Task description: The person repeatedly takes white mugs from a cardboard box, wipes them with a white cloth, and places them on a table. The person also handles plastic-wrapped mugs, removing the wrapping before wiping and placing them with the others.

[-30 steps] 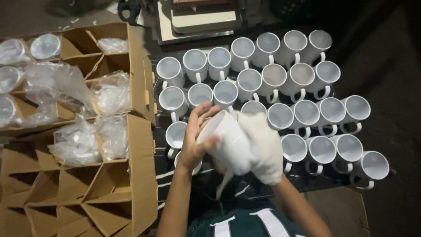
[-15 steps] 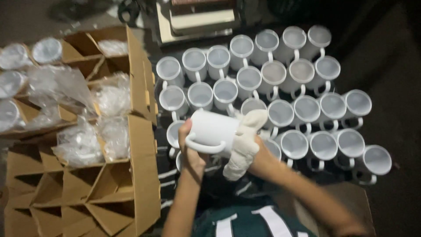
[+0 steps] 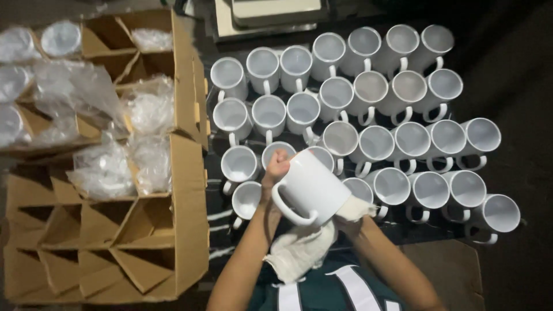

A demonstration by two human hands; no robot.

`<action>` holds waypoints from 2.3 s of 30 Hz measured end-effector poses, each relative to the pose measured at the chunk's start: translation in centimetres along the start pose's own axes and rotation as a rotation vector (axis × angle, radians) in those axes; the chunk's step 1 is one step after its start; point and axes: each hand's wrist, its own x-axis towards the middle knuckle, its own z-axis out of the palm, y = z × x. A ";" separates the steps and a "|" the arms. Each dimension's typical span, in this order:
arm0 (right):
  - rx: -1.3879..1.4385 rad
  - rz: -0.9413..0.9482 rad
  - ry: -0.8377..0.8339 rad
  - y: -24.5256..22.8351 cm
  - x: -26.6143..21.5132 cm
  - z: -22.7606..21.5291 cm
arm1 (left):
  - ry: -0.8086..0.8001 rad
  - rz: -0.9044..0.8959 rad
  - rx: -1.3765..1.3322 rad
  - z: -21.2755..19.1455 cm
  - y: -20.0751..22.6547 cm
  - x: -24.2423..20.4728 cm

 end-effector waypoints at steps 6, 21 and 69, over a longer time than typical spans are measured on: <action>-0.025 0.055 -0.189 -2.5 0.7 -0.7 | 0.090 0.108 -0.093 -6.2 -6.3 -1.6; -0.133 0.135 -0.553 -4.3 3.7 -2.7 | 0.309 -0.342 0.175 -5.5 -0.1 -6.2; 0.752 0.867 0.164 2.5 2.8 -2.2 | 0.163 -0.182 0.346 -5.2 7.4 27.5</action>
